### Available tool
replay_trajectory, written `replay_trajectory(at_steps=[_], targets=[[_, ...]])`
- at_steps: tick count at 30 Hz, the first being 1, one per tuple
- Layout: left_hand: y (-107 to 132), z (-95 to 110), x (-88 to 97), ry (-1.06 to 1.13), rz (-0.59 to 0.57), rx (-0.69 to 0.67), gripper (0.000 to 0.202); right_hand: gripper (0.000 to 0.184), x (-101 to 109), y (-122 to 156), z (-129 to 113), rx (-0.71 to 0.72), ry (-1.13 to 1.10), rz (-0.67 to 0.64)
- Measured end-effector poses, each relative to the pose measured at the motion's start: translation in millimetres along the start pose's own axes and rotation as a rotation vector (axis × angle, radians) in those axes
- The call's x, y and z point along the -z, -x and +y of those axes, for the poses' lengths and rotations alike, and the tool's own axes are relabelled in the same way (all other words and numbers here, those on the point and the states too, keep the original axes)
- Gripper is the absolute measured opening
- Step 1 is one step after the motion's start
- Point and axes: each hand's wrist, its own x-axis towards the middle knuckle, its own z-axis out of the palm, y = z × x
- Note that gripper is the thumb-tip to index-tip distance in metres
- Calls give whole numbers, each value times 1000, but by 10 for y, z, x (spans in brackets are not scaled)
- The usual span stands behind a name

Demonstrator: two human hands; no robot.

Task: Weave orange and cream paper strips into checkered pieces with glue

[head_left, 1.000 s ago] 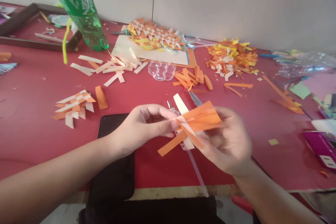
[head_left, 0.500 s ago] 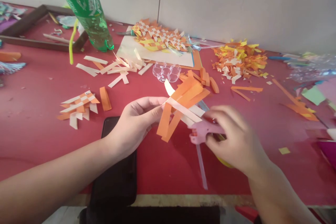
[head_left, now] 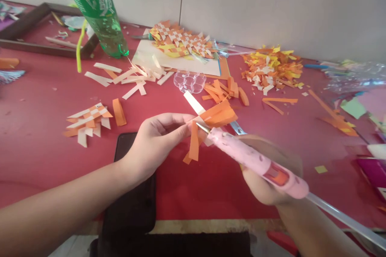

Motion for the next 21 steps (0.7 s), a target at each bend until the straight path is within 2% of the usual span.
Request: replay_trajectory(at_steps=[9, 16, 21], targets=[[-11, -7, 11, -5, -33, -26, 5, 23, 19, -99, -32, 18, -3, 31], [-4, -21, 14, -14, -42, -36, 5, 27, 55, -232, -162, 108, 50, 50], [-6, -24, 14, -30, -44, -48, 6, 23, 120, -330, -237, 108, 121, -54]])
